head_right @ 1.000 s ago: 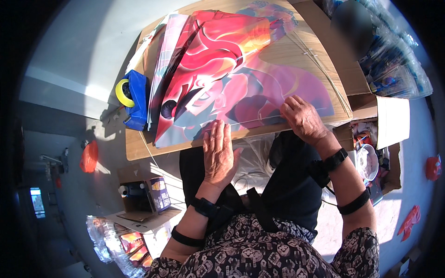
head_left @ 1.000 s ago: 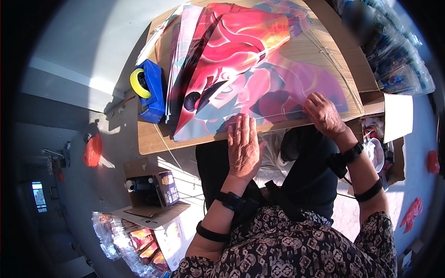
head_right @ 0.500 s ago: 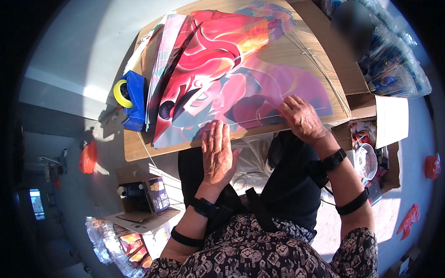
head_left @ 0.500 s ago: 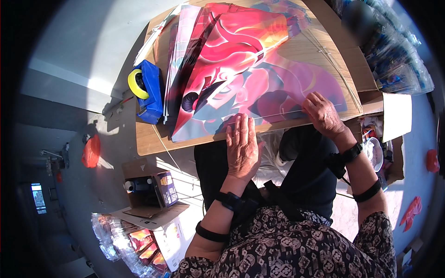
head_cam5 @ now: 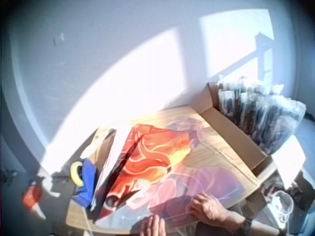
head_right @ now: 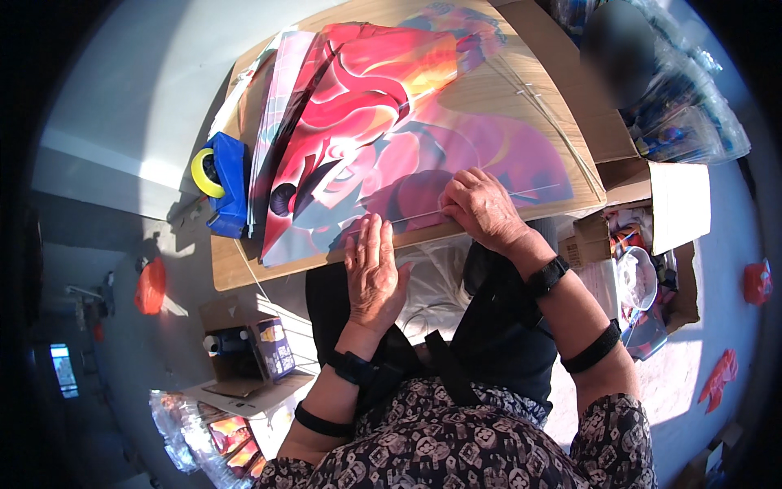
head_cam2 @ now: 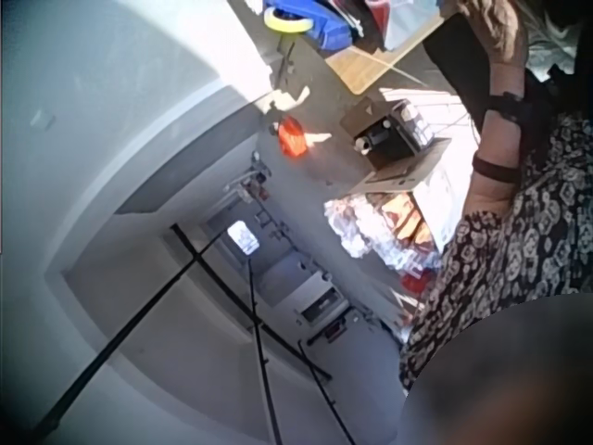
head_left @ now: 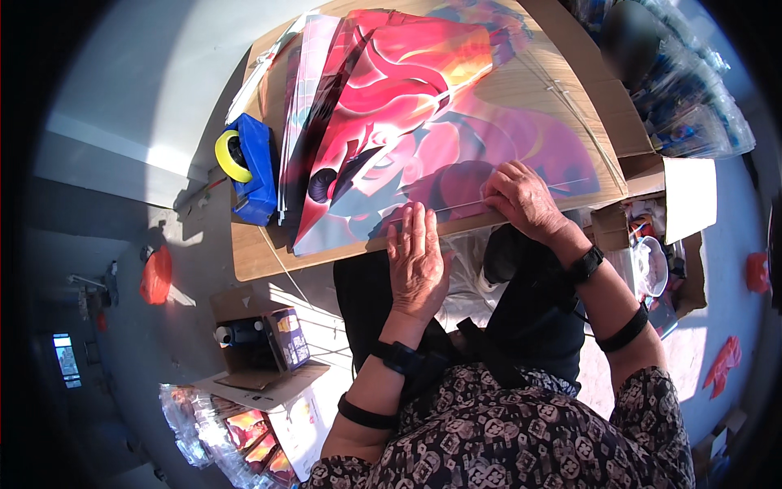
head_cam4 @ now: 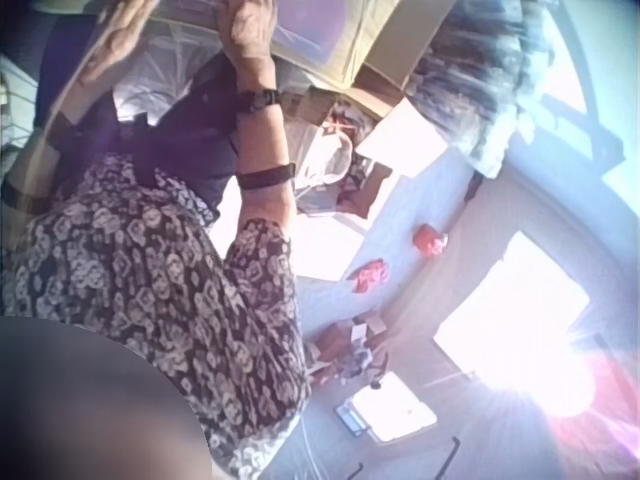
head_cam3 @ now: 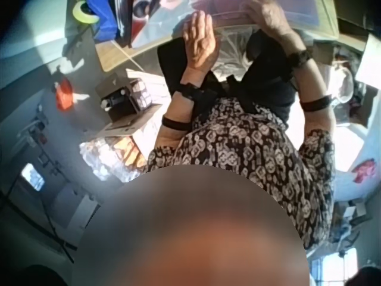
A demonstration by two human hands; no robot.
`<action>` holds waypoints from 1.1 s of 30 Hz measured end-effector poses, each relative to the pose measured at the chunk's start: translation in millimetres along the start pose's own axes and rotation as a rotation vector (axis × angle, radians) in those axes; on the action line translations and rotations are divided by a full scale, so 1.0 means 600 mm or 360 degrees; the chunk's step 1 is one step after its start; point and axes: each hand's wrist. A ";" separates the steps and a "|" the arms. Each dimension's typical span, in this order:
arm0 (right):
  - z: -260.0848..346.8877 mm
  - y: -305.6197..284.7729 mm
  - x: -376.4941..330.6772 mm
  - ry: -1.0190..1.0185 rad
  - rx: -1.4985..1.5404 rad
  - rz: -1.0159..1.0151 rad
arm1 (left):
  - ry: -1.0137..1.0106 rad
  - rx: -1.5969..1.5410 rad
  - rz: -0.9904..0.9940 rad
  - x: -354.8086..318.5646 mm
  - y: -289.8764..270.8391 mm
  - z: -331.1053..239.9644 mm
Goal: Assembling plastic kites by attaching support sticks with adhesive and tape.
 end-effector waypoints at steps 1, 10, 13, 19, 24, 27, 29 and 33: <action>-0.001 0.003 0.004 -0.0006 -0.0058 0.0026 | -0.0007 0.0019 0.0011 -0.001 0.001 0.001; 0.016 0.023 0.028 -0.0080 -0.0232 0.0107 | -0.0019 0.0047 0.0021 -0.002 0.000 -0.001; 0.019 0.024 0.036 -0.0102 -0.0278 0.0123 | -0.0026 -0.0002 0.0019 -0.003 -0.003 -0.003; 0.014 0.033 0.043 -0.0161 -0.0297 0.0138 | -0.0042 -0.0082 -0.0004 -0.003 -0.003 -0.007; 0.023 0.039 0.049 -0.0168 -0.0241 0.0136 | -0.0035 -0.0065 -0.0011 -0.002 -0.002 -0.004; 0.027 0.044 0.049 -0.0135 -0.0221 0.0165 | -0.0024 -0.0067 -0.0025 -0.002 -0.001 -0.004; 0.027 0.045 0.048 -0.0125 -0.0171 0.0130 | -0.0010 -0.0066 -0.0040 -0.002 0.000 -0.003; 0.029 0.052 0.048 -0.0135 -0.0198 0.0107 | -0.0013 -0.0079 -0.0052 -0.003 -0.001 -0.004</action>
Point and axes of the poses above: each hand's wrist, its own x-axis towards the middle knuckle, its own y-axis out of the palm, z = x × y, and after that the axes turned 12 degrees about z, right-handed
